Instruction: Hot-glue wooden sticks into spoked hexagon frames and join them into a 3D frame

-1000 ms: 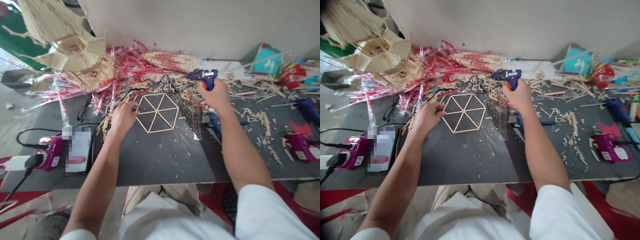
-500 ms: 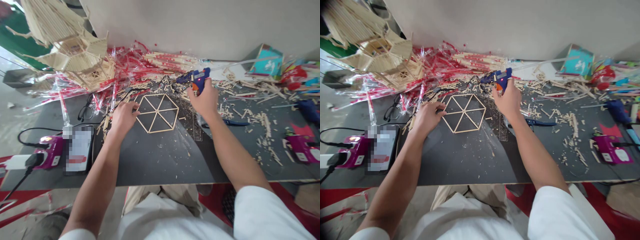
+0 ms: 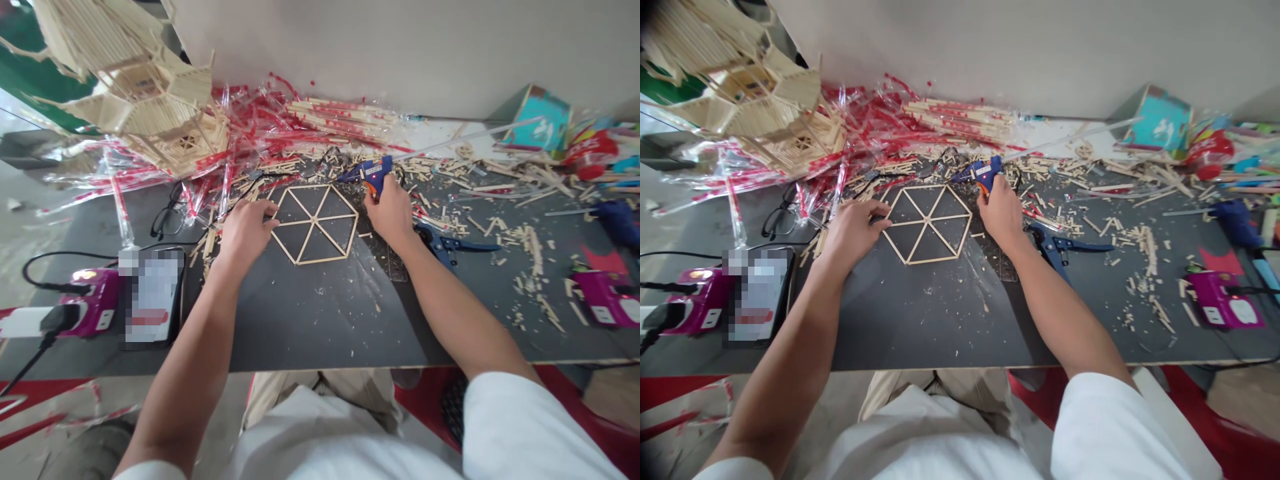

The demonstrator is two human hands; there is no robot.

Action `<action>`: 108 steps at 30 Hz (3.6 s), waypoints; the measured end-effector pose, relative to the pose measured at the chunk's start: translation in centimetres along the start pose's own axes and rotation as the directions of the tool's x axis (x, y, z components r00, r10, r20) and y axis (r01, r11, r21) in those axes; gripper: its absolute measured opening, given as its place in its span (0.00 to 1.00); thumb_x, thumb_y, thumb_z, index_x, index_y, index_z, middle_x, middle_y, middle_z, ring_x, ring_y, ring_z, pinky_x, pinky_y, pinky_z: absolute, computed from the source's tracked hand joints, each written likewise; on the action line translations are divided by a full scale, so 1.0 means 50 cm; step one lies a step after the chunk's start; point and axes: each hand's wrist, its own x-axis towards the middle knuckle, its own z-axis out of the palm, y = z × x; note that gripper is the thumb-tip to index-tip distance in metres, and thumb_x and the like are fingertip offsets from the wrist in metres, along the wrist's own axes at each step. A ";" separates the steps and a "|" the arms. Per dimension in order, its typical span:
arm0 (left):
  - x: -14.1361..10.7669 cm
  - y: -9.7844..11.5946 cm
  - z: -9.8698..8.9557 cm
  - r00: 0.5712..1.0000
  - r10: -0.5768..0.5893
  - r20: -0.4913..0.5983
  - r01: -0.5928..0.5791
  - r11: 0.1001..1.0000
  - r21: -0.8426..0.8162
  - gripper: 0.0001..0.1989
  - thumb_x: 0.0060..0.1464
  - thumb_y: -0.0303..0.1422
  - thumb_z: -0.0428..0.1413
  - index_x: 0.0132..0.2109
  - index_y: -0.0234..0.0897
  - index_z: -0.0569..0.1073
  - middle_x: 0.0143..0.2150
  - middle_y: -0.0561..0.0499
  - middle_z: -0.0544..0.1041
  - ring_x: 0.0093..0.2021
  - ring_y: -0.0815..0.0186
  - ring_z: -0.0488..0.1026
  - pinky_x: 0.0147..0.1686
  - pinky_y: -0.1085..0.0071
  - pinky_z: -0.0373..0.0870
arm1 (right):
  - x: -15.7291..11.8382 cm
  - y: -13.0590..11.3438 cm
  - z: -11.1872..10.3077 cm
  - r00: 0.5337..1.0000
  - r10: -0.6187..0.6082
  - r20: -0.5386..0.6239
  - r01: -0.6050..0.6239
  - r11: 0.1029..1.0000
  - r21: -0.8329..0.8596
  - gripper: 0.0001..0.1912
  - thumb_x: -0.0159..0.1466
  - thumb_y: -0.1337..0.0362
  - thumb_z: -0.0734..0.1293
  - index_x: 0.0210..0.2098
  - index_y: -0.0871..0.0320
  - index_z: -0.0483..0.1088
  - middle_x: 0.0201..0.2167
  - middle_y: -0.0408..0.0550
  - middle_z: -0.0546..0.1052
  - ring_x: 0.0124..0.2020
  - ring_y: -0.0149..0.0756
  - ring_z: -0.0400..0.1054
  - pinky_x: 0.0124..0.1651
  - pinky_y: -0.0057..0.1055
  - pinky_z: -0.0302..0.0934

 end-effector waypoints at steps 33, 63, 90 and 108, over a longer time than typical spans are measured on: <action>-0.001 0.006 -0.007 1.000 -0.017 0.021 0.017 1.000 0.011 0.14 0.67 0.28 0.66 0.57 0.41 0.86 0.55 0.43 0.90 0.62 0.48 0.82 0.66 0.53 0.76 | -0.007 0.011 -0.011 1.000 -0.021 0.013 0.021 1.000 -0.010 0.17 0.76 0.67 0.65 0.63 0.61 0.71 0.55 0.69 0.83 0.54 0.60 0.80 0.57 0.54 0.73; 0.001 0.004 -0.008 1.000 -0.007 0.005 0.007 1.000 0.018 0.12 0.66 0.30 0.67 0.55 0.44 0.86 0.54 0.44 0.90 0.61 0.46 0.82 0.66 0.50 0.76 | 0.005 0.053 0.050 0.968 -0.008 -0.249 0.010 1.000 0.007 0.30 0.77 0.39 0.65 0.66 0.55 0.63 0.50 0.61 0.82 0.49 0.57 0.81 0.52 0.53 0.75; 0.000 0.008 -0.012 1.000 -0.009 0.004 0.009 1.000 0.016 0.13 0.65 0.32 0.66 0.55 0.45 0.87 0.54 0.45 0.91 0.60 0.46 0.83 0.68 0.48 0.76 | -0.008 0.010 0.012 0.991 -0.049 -0.125 0.047 0.999 -0.014 0.26 0.75 0.62 0.62 0.72 0.57 0.66 0.64 0.69 0.79 0.59 0.61 0.77 0.59 0.55 0.74; -0.001 0.003 -0.009 1.000 -0.002 -0.003 0.002 1.000 -0.006 0.13 0.65 0.31 0.66 0.55 0.44 0.86 0.54 0.44 0.91 0.59 0.47 0.83 0.68 0.49 0.76 | -0.009 0.016 0.007 0.994 -0.059 -0.090 0.052 0.996 -0.071 0.27 0.74 0.62 0.64 0.72 0.56 0.68 0.65 0.68 0.79 0.59 0.61 0.78 0.57 0.54 0.74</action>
